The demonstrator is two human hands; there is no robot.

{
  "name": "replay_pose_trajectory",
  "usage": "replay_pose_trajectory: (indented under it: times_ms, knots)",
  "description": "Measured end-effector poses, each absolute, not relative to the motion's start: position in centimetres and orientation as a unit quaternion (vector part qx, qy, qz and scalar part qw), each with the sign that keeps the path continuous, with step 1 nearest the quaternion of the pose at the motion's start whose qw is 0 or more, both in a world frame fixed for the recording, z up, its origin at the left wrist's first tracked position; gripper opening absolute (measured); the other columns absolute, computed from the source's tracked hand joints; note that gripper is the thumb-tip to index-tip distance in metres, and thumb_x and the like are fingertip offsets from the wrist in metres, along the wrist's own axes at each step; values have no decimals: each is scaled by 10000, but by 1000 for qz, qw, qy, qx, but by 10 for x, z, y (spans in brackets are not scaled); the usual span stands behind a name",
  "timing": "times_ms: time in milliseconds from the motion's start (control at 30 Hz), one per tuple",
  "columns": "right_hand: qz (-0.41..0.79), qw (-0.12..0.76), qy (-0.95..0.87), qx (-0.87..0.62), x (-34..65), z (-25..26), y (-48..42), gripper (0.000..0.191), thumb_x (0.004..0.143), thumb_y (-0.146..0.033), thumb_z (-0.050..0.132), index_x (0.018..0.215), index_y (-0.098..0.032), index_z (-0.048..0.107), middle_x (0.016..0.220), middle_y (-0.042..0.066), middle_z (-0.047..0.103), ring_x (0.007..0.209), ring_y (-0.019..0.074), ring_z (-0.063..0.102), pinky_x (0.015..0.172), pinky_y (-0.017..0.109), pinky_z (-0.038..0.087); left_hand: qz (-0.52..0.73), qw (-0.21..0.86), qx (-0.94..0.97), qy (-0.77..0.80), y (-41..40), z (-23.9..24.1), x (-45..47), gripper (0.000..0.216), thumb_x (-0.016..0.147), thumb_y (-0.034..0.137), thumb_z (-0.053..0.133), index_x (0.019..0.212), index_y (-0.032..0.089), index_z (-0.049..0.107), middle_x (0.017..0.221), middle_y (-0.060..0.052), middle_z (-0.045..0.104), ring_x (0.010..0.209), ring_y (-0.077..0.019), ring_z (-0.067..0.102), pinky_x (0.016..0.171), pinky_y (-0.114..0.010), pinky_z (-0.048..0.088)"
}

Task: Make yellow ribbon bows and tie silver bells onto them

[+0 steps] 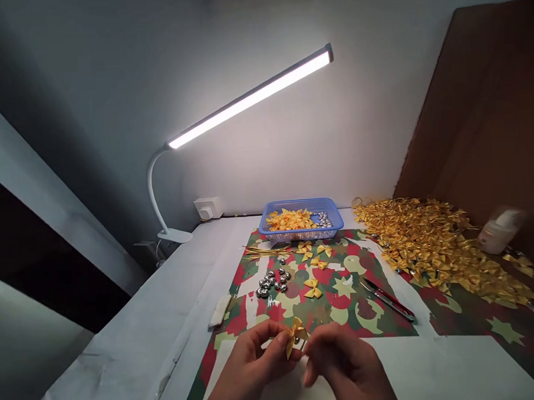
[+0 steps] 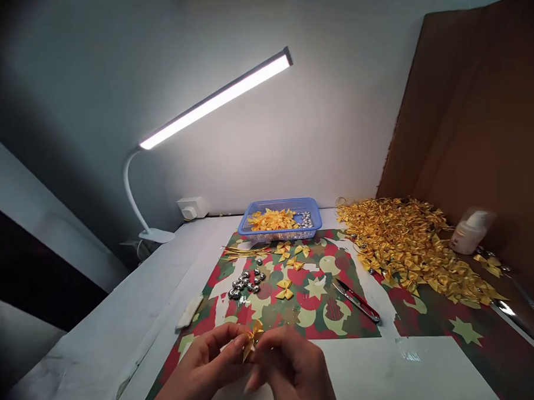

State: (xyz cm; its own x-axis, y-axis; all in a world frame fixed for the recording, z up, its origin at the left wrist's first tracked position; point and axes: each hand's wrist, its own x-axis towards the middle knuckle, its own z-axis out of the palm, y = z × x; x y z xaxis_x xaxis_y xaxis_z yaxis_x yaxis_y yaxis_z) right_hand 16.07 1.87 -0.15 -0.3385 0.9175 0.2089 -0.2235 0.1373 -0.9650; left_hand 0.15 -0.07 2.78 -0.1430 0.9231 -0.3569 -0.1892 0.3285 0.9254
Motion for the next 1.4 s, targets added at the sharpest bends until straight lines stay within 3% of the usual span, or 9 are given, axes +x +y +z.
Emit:
replay_pose_trajectory:
  times_ms: [100,200,333,500,767,967,1133,1300,1400]
  knots:
    - [480,505,-639,-327,159,-21,35,236,948,-330,569,766,-225,679,744,-1,626,626,123,601,580,186,490,486,591,305,567,1,23,1,338,717,480,806,742,167,681,725,-27,701,738,-180,655,751,-296,542]
    - [380,483,-713,-336,156,-32,40,212,943,-197,508,881,-244,705,741,-4,591,657,119,601,613,167,472,480,601,314,557,3,20,0,309,769,470,767,762,173,683,770,-14,656,803,-185,620,812,-321,536]
    - [281,437,-773,-364,149,-37,39,249,965,-171,427,921,-214,669,726,1,544,612,131,584,594,199,454,477,603,330,548,4,17,-3,316,801,483,728,747,181,653,761,6,590,777,-176,556,810,-336,527]
    - [242,424,-785,-382,145,-43,34,243,966,-153,414,843,-208,617,739,17,547,621,154,564,596,224,438,471,581,342,568,0,18,-2,271,832,446,707,752,198,633,748,33,538,746,-160,499,747,-284,504]
    - [254,437,-778,-373,146,-46,37,250,952,-147,400,870,-219,625,796,23,558,647,139,600,608,204,466,477,581,349,560,5,13,-1,356,829,509,681,702,210,534,674,67,462,634,-125,428,614,-233,454]
    - [279,464,-755,-369,143,-45,39,183,953,-154,438,878,-222,590,764,6,573,647,147,603,617,223,473,459,558,393,569,7,3,-5,306,777,468,748,768,164,717,702,-5,639,697,-173,544,676,-278,457]
    - [305,493,-717,-387,137,-42,35,247,960,-147,401,1093,-211,599,862,38,592,742,172,621,647,246,496,451,531,437,569,5,9,-1,182,779,359,748,752,183,790,787,-64,748,790,-244,635,753,-320,500]
    - [341,507,-697,-376,134,-37,33,233,971,-169,408,914,-217,628,789,16,543,662,148,576,597,234,463,446,484,467,590,4,17,4,131,793,264,713,721,217,812,905,-95,774,872,-294,676,830,-364,534]
    - [385,517,-672,-364,135,-35,33,216,978,-215,439,881,-221,631,854,28,573,745,153,592,640,232,474,447,441,474,617,3,17,4,128,792,218,708,748,235,827,1001,-105,766,978,-317,669,900,-371,518]
